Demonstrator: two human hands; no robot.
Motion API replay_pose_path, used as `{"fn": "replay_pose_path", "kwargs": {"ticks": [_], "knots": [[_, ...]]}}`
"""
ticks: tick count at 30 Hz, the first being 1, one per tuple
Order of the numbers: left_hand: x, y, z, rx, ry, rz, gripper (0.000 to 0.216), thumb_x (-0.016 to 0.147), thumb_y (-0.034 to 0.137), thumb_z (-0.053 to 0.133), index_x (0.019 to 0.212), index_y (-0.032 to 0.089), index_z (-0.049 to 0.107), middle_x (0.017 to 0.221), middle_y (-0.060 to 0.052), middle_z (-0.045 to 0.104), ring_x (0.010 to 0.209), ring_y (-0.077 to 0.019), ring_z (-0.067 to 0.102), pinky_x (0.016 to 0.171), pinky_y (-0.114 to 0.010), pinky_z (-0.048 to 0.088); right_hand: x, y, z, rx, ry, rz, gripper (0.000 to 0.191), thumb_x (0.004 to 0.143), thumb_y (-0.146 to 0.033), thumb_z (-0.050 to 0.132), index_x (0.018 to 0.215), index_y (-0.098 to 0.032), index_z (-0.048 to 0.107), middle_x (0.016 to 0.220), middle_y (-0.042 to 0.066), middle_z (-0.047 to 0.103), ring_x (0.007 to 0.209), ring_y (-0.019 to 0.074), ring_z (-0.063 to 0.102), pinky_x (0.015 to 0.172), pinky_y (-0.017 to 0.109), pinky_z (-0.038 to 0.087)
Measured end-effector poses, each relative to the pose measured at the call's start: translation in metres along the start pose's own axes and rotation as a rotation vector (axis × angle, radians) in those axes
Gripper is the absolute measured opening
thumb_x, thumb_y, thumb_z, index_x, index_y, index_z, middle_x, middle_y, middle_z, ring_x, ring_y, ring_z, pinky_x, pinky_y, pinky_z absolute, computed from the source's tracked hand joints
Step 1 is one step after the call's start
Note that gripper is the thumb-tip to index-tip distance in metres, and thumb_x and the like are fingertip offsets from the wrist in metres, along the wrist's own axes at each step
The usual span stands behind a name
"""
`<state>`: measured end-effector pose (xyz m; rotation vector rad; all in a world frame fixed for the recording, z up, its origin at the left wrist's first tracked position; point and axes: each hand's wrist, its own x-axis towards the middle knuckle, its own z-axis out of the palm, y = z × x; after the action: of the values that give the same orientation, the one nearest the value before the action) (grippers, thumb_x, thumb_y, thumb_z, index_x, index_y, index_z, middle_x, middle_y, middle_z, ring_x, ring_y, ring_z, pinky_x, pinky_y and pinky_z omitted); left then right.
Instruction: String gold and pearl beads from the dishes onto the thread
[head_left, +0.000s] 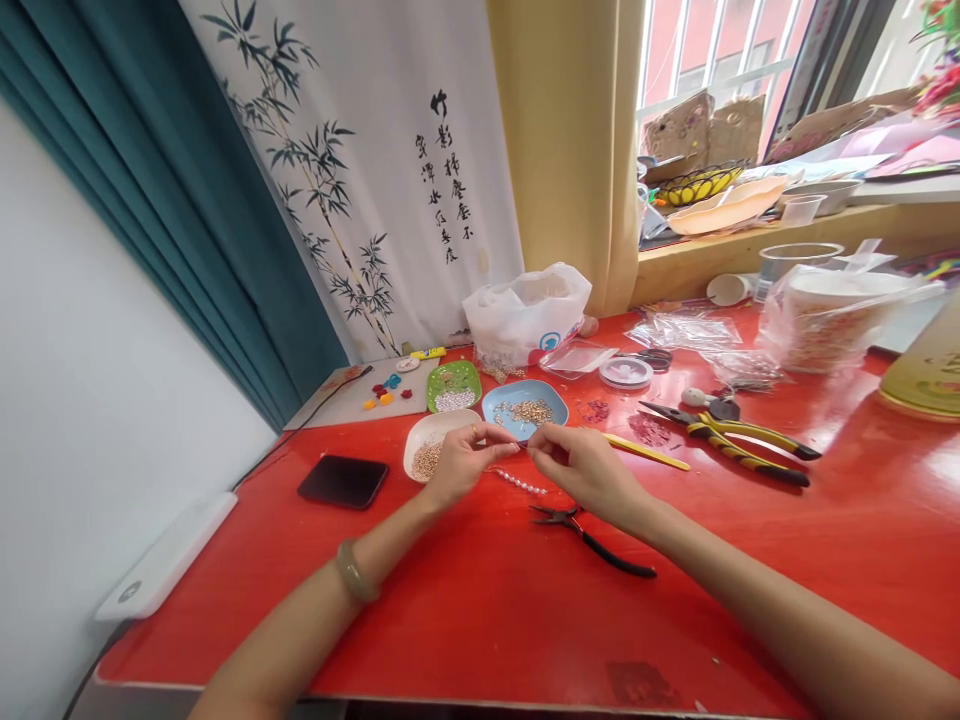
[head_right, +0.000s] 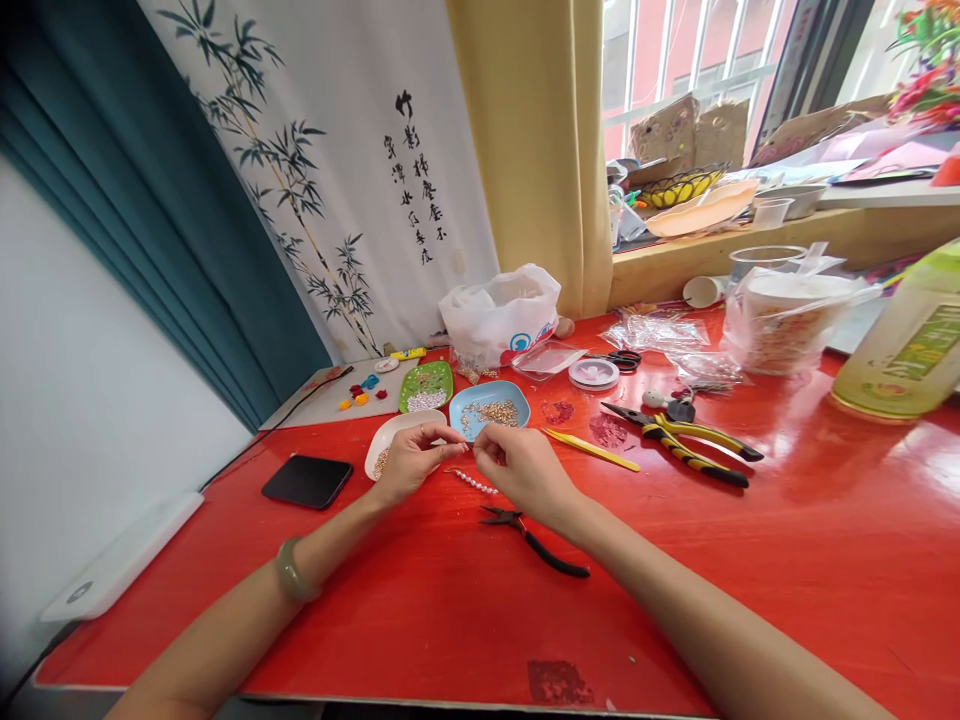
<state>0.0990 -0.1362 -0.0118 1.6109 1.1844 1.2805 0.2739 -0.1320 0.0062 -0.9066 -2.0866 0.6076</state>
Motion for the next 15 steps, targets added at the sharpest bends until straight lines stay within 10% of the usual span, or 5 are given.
{"fn": "replay_pose_path", "kwargs": {"ticks": [15], "knots": [[-0.0005, 0.0030, 0.0011, 0.000, -0.026, -0.020, 0.020, 0.063, 0.030, 0.068, 0.075, 0.015, 0.065, 0.072, -0.003, 0.064, 0.070, -0.0137, 0.058, 0.066, -0.026, 0.046, 0.0006, 0.0042, 0.0020, -0.082, -0.052, 0.036, 0.014, 0.074, -0.019, 0.046, 0.066, -0.018, 0.058, 0.050, -0.003, 0.050, 0.046, 0.0081, 0.041, 0.045, 0.019, 0.030]]}}
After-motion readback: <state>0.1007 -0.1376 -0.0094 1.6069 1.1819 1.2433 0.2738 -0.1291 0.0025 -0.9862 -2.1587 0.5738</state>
